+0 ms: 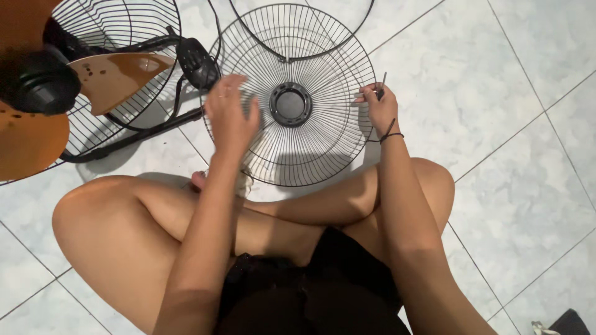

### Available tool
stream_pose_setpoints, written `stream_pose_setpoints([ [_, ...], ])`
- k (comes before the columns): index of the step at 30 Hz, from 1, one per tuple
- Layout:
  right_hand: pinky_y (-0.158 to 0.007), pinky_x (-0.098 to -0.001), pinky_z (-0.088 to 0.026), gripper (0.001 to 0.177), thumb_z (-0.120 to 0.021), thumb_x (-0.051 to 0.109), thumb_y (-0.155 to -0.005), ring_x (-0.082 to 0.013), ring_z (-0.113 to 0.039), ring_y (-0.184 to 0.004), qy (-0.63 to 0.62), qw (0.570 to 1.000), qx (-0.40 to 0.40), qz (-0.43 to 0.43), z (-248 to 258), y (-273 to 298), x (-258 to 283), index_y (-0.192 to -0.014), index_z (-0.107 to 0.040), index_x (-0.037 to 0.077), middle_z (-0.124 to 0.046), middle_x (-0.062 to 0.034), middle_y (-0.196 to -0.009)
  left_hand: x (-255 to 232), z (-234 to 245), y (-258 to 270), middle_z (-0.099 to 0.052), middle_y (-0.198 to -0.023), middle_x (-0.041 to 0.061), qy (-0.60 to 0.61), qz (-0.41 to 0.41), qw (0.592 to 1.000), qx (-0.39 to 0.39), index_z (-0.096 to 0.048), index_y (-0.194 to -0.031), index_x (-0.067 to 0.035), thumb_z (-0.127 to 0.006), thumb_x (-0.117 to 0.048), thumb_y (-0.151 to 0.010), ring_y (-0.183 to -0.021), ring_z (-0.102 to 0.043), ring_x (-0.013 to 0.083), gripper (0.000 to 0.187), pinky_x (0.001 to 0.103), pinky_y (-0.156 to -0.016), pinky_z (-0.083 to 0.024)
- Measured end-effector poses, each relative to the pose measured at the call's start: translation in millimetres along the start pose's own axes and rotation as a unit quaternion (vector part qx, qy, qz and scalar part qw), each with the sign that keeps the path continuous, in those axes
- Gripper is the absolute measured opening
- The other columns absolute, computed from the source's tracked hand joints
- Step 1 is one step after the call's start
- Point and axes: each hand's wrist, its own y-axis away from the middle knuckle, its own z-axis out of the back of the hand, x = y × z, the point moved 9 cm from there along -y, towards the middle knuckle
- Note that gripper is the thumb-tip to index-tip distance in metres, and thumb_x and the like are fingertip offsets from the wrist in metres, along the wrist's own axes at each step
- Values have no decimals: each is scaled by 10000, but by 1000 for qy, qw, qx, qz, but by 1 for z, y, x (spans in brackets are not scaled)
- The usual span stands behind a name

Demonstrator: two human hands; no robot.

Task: The person sits on the floor and assembles a fan by attaching the front wire cage to the fan head. They use a screwdriver to tighten the central hub nut, securing the cage in place.

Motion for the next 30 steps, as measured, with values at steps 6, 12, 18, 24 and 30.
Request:
stream_pose_setpoints([
  [6, -775, -257, -540, 131, -567, 94, -1031, -141, -733, -840, -29, 1000, 0, 4, -4, 2, -2, -1037, -638, -16, -732, -92, -993, -24, -61, -5, -609, -1255, 81, -18, -49, 991, 119, -611, -1366, -118, -811, -255, -829, -1184, -554, 283, 589, 477, -1024, -357],
  [12, -793, -262, -557, 124, -571, 97, -1025, -140, -738, -830, -14, 1000, 9, -14, -10, 2, -1, -1020, -628, -13, -750, -86, -981, -10, -88, -10, -612, -1239, 59, -49, -45, 990, 127, -643, -1343, -126, -835, -243, -798, -1138, -555, 260, 589, 437, -967, -392],
  [18, -792, -259, -533, 133, -559, 90, -1041, -136, -736, -848, -7, 1000, 17, 0, -9, 1, 4, -1041, -634, -20, -723, -95, -970, 6, -104, -11, -599, -1228, 51, -28, -3, 990, 137, -656, -1313, -144, -816, -193, -803, -1138, -553, 267, 537, 440, -967, -411],
  [24, -779, -256, -538, 125, -541, 83, -1039, -128, -718, -816, -15, 1000, 16, -11, -2, -4, 2, -1030, -616, -17, -731, -84, -974, 9, -117, -10, -588, -1247, 66, 4, 20, 987, 161, -650, -1311, -180, -796, -154, -799, -1156, -547, 288, 533, 444, -963, -424],
  [30, -773, -257, -539, 124, -547, 88, -1039, -126, -726, -821, 10, 1000, 18, -4, -1, -6, -1, -1027, -621, -11, -738, -83, -966, 17, -125, -5, -583, -1253, 54, 15, 26, 985, 168, -635, -1327, -190, -790, -156, -810, -1175, -545, 288, 540, 452, -986, -420],
])
